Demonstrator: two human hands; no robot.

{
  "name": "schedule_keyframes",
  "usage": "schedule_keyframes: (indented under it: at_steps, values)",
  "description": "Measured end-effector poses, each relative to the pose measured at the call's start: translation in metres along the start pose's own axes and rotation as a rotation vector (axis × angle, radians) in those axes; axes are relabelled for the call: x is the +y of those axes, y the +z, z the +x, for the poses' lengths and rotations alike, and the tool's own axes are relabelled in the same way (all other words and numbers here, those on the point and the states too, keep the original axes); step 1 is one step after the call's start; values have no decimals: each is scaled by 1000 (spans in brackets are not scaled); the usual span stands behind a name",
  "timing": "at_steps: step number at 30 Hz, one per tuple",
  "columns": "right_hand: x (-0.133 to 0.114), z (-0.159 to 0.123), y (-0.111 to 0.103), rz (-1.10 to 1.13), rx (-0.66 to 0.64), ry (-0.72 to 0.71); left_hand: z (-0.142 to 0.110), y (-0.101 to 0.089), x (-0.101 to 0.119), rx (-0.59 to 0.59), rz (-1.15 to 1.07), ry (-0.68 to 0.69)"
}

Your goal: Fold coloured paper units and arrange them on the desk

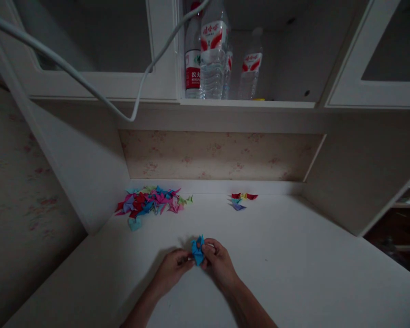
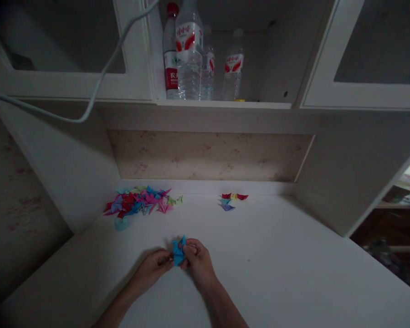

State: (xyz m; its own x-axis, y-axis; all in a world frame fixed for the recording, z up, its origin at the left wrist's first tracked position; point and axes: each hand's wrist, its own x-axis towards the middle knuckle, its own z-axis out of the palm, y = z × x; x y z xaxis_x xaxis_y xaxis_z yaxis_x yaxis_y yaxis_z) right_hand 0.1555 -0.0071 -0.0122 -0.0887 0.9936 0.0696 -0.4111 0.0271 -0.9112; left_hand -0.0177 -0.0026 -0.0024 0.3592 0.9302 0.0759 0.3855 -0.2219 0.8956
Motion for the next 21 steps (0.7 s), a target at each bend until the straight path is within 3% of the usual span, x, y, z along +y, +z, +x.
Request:
schedule_keyframes:
  at_steps: [5,21]
  values:
    - [3,2,1,-7,-18,26,1,0,-8,97,-13,-51]
    - [-1,-2,4,-159,40,40,2,-5,-8,196,-63,-26]
